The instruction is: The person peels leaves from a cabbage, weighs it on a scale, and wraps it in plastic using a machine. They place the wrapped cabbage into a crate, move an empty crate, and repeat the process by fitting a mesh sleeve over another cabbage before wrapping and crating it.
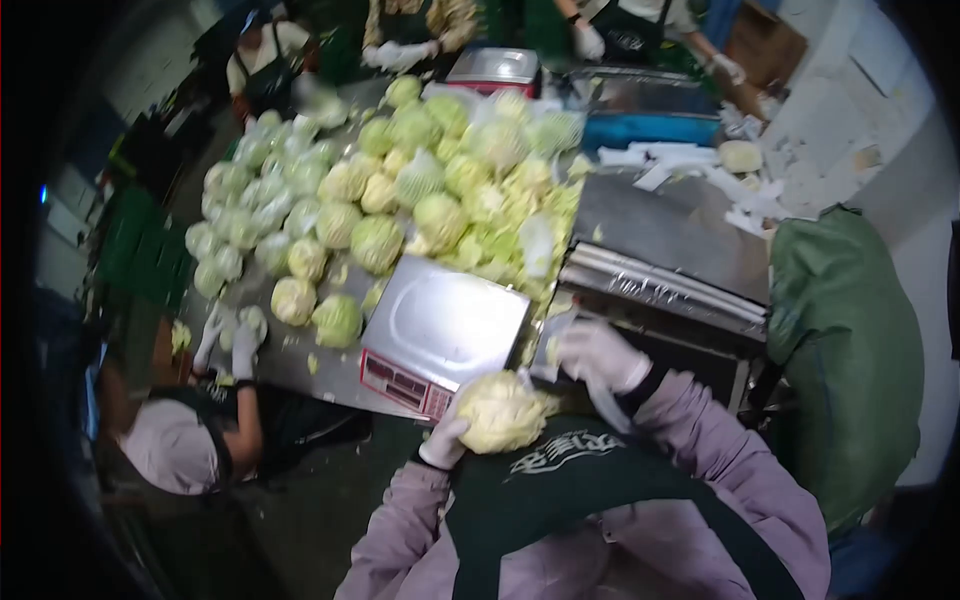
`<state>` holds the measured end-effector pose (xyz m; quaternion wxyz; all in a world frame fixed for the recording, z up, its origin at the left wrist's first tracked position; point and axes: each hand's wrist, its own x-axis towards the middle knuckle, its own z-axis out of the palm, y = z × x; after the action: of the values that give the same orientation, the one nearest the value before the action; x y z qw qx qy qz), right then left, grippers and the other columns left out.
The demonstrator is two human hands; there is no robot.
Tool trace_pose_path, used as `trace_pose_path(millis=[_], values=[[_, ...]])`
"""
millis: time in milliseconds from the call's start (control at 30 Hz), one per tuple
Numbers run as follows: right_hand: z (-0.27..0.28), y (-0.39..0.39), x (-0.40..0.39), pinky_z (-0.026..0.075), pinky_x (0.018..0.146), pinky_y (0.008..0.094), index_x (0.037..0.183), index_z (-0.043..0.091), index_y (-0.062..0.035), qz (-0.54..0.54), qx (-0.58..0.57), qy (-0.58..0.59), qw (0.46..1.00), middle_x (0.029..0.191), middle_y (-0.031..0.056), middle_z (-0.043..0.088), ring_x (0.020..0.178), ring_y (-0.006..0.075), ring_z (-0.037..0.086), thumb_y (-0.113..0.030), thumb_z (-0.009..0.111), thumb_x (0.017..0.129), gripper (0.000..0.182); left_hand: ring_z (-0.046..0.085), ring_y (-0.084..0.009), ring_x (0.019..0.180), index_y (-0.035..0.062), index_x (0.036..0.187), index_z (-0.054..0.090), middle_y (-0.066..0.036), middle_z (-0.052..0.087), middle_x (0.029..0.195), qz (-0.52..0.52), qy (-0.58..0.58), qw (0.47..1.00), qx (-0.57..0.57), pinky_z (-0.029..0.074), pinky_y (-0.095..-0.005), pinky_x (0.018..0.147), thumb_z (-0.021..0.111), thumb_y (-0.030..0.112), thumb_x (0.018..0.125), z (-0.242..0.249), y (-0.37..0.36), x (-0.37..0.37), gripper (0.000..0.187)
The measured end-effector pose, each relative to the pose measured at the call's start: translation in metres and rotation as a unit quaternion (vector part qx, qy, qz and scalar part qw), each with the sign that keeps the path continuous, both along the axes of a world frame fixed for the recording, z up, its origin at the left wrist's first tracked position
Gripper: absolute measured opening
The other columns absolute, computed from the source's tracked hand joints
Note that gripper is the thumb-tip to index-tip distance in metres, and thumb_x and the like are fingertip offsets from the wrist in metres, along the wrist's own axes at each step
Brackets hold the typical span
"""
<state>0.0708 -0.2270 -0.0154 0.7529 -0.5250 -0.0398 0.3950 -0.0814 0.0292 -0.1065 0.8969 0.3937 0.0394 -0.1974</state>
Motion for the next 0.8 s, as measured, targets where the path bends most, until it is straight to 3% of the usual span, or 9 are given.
trace_pose_path(millis=[133,267,300,333,500,533,600,667,800], values=[[0.032,0.029,0.07,0.041,0.053,0.0181,0.111,0.066,-0.004,-0.194,0.001,0.02,0.981,0.088,-0.002,0.067,0.057,0.0042,0.049,-0.027,0.059,0.09,0.032,0.041,-0.0309,0.131,0.0026,0.145,0.023,-0.018,0.038,0.143,0.054,0.03,0.998,-0.023,0.034,-0.0433,0.11,0.068,0.048,0.075,0.007,-0.008,-0.006,0.095],[0.017,0.03,0.043,0.049,0.068,0.0244,0.109,0.065,-0.002,0.113,-0.173,-0.298,0.932,0.095,0.0066,0.069,0.08,0.0123,0.063,-0.02,0.062,0.09,0.027,0.04,-0.0289,0.13,0.0018,0.144,0.026,-0.016,0.039,0.14,0.077,0.028,0.996,-0.04,0.034,-0.0407,0.109,0.068,0.045,0.074,0.0,-0.004,-0.012,0.093],[0.021,0.032,0.02,0.048,0.074,0.0272,0.108,0.067,-0.0043,0.172,-0.15,-0.224,0.948,0.096,0.0066,0.068,0.084,0.0158,0.062,-0.019,0.067,0.087,0.026,0.041,-0.0287,0.13,0.002,0.143,0.026,-0.016,0.039,0.14,0.078,0.038,0.995,-0.047,0.034,-0.0408,0.109,0.068,0.046,0.074,0.004,-0.003,-0.011,0.092],[0.014,0.035,0.004,0.048,0.075,0.0295,0.107,0.067,-0.0032,0.185,-0.079,-0.395,0.896,0.097,0.0065,0.066,0.086,0.0153,0.062,-0.018,0.071,0.083,0.029,0.041,-0.0285,0.13,0.0022,0.143,0.027,-0.016,0.039,0.14,0.079,0.047,0.994,-0.053,0.035,-0.0409,0.109,0.068,0.046,0.074,0.006,-0.002,-0.01,0.091],[-0.001,0.037,-0.019,0.049,0.071,0.0263,0.099,0.068,-0.0009,0.198,-0.065,-0.472,0.857,0.094,0.0056,0.066,0.08,0.0115,0.062,-0.014,0.07,0.084,0.02,0.039,-0.0276,0.132,0.0028,0.144,0.026,-0.015,0.038,0.142,0.075,0.054,0.994,-0.063,0.034,-0.0414,0.109,0.068,0.046,0.074,-0.002,0.007,-0.013,0.092],[-0.002,0.034,-0.019,0.049,0.071,0.0263,0.099,0.068,-0.0009,0.194,-0.065,-0.472,0.857,0.094,0.0056,0.066,0.08,0.0115,0.062,-0.014,0.07,0.084,0.02,0.039,-0.0276,0.132,0.0028,0.144,0.026,-0.015,0.038,0.142,0.071,0.054,0.994,-0.061,0.034,-0.0414,0.109,0.068,0.046,0.074,-0.002,0.008,-0.013,0.092],[0.009,0.033,-0.02,0.047,0.063,0.0235,0.09,0.068,-0.0013,0.17,-0.111,-0.126,0.971,0.08,0.0025,0.064,0.069,0.008,0.057,-0.01,0.067,0.086,0.01,0.039,-0.028,0.132,0.0026,0.145,0.024,-0.016,0.037,0.142,0.053,0.031,0.996,-0.057,0.033,-0.0417,0.11,0.069,0.047,0.073,0.003,0.008,-0.01,0.096],[-0.011,0.032,-0.011,0.047,0.058,0.0225,0.091,0.067,-0.0007,0.046,-0.123,-0.14,0.981,0.075,0.0009,0.063,0.064,0.0067,0.057,-0.015,0.065,0.089,0.015,0.039,-0.0284,0.132,0.0015,0.145,0.023,-0.017,0.037,0.142,0.035,0.024,0.997,-0.066,0.034,-0.0415,0.109,0.07,0.048,0.071,0.016,0.006,-0.004,0.099],[0.019,0.034,-0.022,0.047,0.069,0.0226,0.098,0.063,-0.0028,0.147,-0.162,-0.244,0.945,0.083,0.0002,0.061,0.078,0.0041,0.055,-0.013,0.074,0.08,0.024,0.042,-0.0277,0.129,-0.0015,0.143,0.024,-0.018,0.039,0.14,0.009,-0.006,1.0,-0.012,0.035,-0.0403,0.108,0.07,0.05,0.07,0.038,0.004,0.006,0.101]])
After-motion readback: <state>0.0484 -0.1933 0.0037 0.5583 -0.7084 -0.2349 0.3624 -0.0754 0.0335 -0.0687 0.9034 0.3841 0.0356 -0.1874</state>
